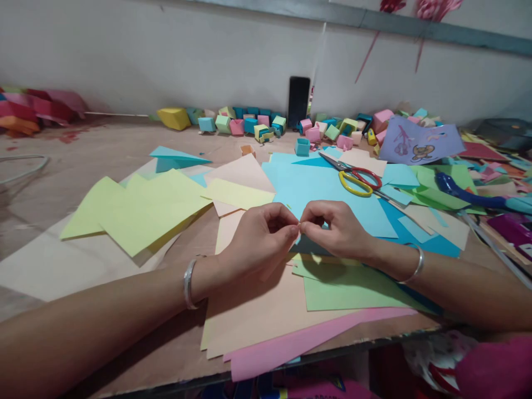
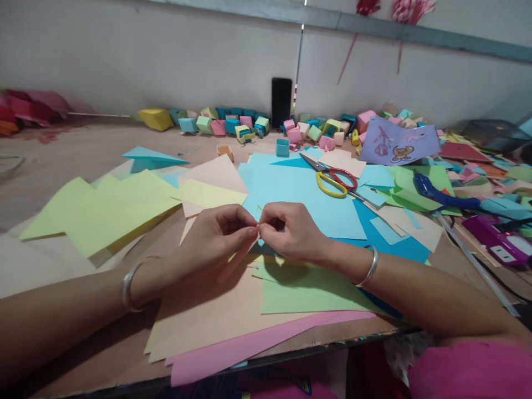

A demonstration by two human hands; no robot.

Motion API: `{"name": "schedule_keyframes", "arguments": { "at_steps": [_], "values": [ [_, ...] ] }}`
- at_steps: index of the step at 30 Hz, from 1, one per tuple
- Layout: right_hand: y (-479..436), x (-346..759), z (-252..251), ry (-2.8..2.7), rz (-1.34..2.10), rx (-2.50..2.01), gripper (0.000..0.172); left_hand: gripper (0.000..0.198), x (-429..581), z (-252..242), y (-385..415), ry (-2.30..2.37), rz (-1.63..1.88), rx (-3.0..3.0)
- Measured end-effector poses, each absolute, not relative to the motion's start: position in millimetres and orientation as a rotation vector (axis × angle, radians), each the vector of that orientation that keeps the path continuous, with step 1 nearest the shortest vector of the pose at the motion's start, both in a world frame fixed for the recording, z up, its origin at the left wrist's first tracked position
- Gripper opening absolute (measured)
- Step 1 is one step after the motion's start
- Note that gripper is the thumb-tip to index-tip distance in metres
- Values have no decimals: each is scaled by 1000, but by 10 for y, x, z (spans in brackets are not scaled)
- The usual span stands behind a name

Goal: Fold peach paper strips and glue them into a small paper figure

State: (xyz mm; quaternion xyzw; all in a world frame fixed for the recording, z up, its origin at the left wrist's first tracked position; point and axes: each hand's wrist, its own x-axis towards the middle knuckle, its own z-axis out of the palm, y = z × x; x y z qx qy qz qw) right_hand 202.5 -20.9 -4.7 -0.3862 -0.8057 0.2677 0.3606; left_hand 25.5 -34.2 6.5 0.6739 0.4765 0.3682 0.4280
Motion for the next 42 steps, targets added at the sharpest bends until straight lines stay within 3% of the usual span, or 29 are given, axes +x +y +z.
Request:
{"name": "schedule_keyframes", "arguments": {
  "at_steps": [10,13,16,20,42],
  "values": [
    [-203,2049,-66,-2144,552,-946,17,7,244,145,-325,1098,793,1455],
    [-175,2054,-89,-2118,308,-862,13,11,245,146,-314,1074,856,1282],
    [-161,2045,-118,-2141,17,-695,20,13,243,72,-287,986,925,1090],
    [-168,2030,-142,-2220,-188,-643,12,16,252,9,-274,907,925,953],
    [-156,2040,-153,-2061,483,-963,4,11,225,6,-270,901,838,999]
  ]
}}
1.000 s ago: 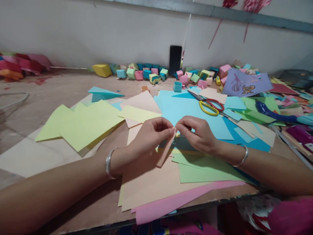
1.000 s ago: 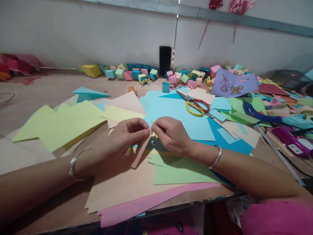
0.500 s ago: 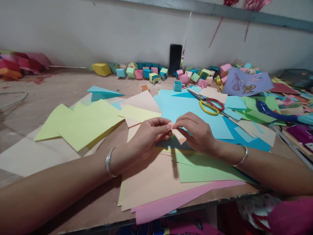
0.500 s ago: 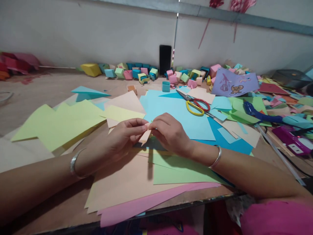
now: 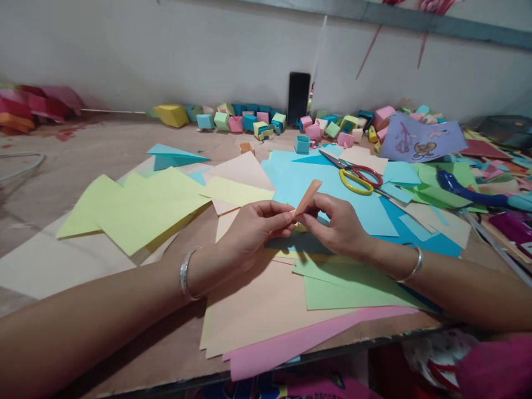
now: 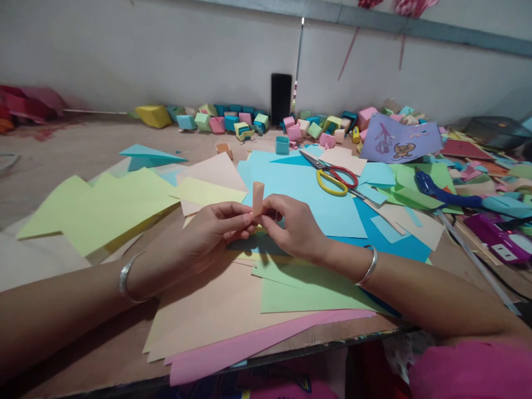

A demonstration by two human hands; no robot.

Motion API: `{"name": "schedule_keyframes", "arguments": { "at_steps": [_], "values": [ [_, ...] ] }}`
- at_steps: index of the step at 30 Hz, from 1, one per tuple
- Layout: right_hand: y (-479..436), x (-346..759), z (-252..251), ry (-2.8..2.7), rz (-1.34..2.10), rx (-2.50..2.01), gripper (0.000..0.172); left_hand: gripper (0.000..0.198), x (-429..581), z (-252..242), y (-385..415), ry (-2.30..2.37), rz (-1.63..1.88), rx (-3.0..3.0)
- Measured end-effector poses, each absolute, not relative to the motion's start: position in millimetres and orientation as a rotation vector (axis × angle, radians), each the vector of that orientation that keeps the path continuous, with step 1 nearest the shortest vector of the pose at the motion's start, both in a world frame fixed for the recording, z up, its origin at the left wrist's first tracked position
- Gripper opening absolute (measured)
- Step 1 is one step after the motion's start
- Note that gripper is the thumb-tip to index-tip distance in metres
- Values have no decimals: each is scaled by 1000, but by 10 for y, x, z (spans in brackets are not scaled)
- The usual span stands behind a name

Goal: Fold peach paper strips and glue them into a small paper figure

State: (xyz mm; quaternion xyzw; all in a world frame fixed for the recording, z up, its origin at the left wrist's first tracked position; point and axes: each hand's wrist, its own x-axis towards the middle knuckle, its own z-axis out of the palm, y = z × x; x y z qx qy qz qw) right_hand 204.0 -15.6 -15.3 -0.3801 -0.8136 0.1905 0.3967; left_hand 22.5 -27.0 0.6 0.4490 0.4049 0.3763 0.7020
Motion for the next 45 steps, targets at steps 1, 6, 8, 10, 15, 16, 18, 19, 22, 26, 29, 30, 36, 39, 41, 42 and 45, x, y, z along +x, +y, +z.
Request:
{"name": "schedule_keyframes", "arguments": {
  "at_steps": [1,6,8,10,15,16,18,19,22,26,29,30,36,39,41,42,45],
  "values": [
    [-155,2042,-153,-2057,500,-976,4,12,226,3,-274,917,839,1009],
    [-155,2043,-145,-2020,566,-1018,4,15,235,-24,-281,975,866,1072],
    [-158,2038,-137,-2000,585,-1013,4,14,244,-11,-287,1022,891,1141],
    [-164,2032,-132,-1971,625,-994,4,14,257,23,-301,1084,923,1200],
    [-182,2021,-153,-1844,766,-1013,6,14,276,127,-346,1184,935,1316],
    [-184,2018,-160,-1814,794,-1015,8,14,276,136,-351,1182,938,1345],
    [-184,2011,-172,-1761,856,-999,11,14,272,133,-354,1168,954,1389],
    [-181,2008,-175,-1739,885,-988,13,14,270,122,-352,1163,960,1402],
    [-165,2002,-175,-1715,961,-965,19,14,261,78,-338,1150,990,1407],
    [-147,1998,-163,-1694,1022,-918,20,14,246,53,-320,1128,968,1412],
    [-152,2001,-147,-1656,1046,-873,19,12,231,74,-315,1127,923,1405],
    [-158,2004,-142,-1662,1042,-872,19,12,227,84,-314,1128,909,1397],
    [-197,2020,-151,-1803,895,-879,11,12,236,157,-324,1127,866,1325],
    [-198,2016,-167,-1852,793,-875,6,11,253,192,-337,1190,846,1307],
    [-193,2012,-163,-1870,742,-858,5,10,260,186,-341,1198,843,1294],
    [-191,2011,-156,-1877,718,-849,4,9,260,173,-340,1183,849,1284],
    [-188,2008,-129,-1893,701,-832,6,8,250,103,-327,1111,865,1261]
  ]
}}
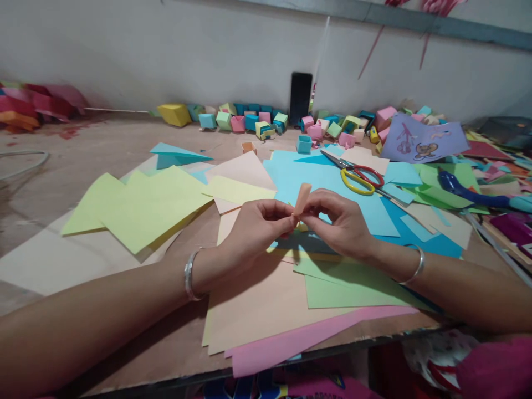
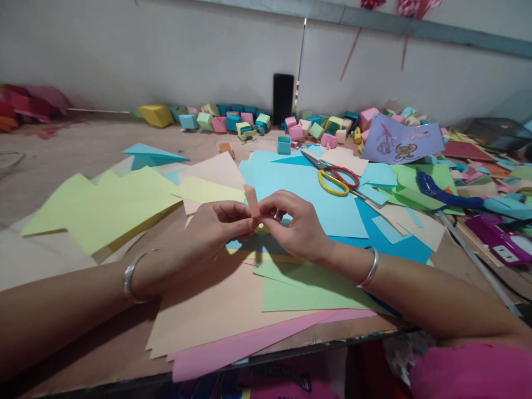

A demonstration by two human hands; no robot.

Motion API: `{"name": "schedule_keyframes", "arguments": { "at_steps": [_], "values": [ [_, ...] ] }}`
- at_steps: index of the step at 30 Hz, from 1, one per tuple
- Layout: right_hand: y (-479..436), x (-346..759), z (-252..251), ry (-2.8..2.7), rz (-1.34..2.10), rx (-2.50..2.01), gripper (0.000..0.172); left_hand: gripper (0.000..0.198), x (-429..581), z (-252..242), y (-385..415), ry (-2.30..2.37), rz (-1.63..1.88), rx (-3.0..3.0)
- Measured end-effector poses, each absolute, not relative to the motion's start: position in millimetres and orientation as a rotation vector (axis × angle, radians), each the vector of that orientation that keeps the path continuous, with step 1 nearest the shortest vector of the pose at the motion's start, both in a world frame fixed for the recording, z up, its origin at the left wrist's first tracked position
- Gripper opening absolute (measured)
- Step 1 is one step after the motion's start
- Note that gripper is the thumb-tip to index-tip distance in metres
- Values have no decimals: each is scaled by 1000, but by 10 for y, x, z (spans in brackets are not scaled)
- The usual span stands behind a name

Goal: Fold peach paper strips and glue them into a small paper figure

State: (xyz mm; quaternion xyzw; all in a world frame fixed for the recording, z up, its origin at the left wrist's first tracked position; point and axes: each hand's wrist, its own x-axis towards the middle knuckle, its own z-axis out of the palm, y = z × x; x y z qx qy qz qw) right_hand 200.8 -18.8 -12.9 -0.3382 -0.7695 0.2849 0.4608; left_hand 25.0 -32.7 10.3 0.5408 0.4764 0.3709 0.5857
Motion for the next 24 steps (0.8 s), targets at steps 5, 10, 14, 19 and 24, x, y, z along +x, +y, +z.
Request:
{"name": "schedule_keyframes", "arguments": {
  "at_steps": [5,10,14,19,24],
  "values": [
    [-202,2005,-117,-1900,748,-881,8,14,224,12,-298,1058,902,1295],
    [-218,2007,-101,-1950,652,-804,10,12,223,32,-300,1126,881,1360],
    [-198,2020,-100,-1946,621,-737,16,10,237,71,-328,1130,865,1321],
    [-169,2033,-115,-1964,540,-710,18,12,245,71,-337,1109,892,1245],
    [-176,2033,-109,-1985,479,-726,19,15,241,25,-317,1093,918,1209]
  ]
}}
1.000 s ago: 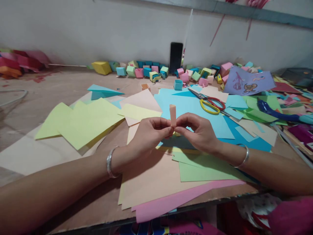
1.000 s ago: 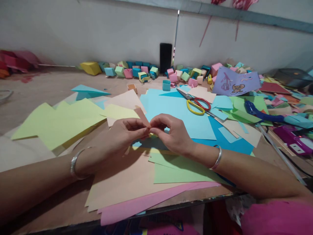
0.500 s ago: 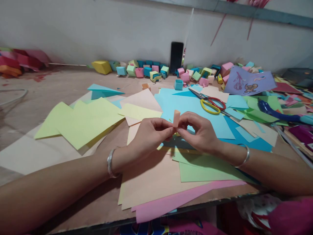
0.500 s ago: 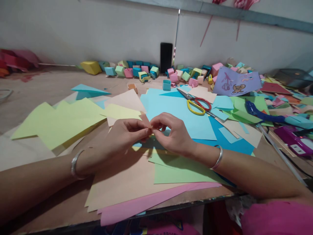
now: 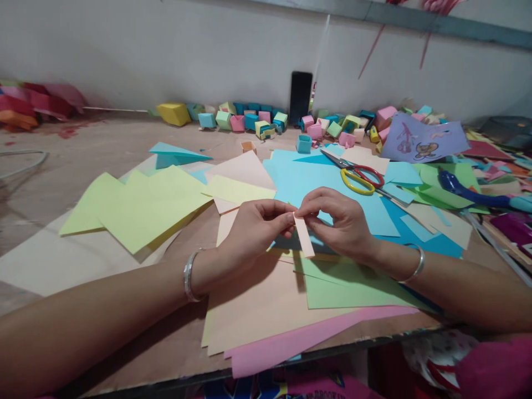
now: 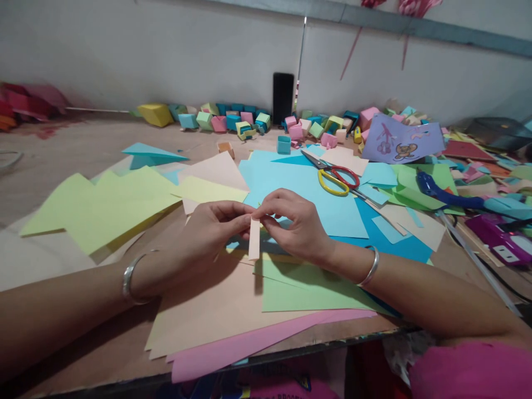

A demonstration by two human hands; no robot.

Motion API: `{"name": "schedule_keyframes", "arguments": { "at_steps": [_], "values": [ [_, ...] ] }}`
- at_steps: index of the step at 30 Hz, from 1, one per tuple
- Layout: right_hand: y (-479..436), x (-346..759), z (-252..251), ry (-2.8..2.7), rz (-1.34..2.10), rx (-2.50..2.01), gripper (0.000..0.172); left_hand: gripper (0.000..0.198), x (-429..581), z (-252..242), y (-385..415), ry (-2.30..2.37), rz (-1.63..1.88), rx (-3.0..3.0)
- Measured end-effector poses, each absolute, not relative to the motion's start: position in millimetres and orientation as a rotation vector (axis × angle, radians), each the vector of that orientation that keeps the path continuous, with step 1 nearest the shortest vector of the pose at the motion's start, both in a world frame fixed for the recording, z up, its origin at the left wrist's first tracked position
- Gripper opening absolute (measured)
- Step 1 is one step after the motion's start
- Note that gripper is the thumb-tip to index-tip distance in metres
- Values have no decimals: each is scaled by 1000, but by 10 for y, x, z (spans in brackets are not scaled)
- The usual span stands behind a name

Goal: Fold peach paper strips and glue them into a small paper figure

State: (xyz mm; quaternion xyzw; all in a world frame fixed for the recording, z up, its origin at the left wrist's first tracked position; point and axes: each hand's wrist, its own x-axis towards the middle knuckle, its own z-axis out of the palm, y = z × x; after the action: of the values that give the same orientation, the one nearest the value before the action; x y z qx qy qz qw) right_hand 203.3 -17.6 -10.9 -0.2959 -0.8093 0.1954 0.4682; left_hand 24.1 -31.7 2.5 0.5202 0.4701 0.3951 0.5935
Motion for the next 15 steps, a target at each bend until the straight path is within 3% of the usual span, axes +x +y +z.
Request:
{"name": "schedule_keyframes", "arguments": {
  "at_steps": [15],
  "values": [
    [-165,2055,-139,-2001,454,-801,22,18,241,-17,-309,978,965,1179]
  ]
}}
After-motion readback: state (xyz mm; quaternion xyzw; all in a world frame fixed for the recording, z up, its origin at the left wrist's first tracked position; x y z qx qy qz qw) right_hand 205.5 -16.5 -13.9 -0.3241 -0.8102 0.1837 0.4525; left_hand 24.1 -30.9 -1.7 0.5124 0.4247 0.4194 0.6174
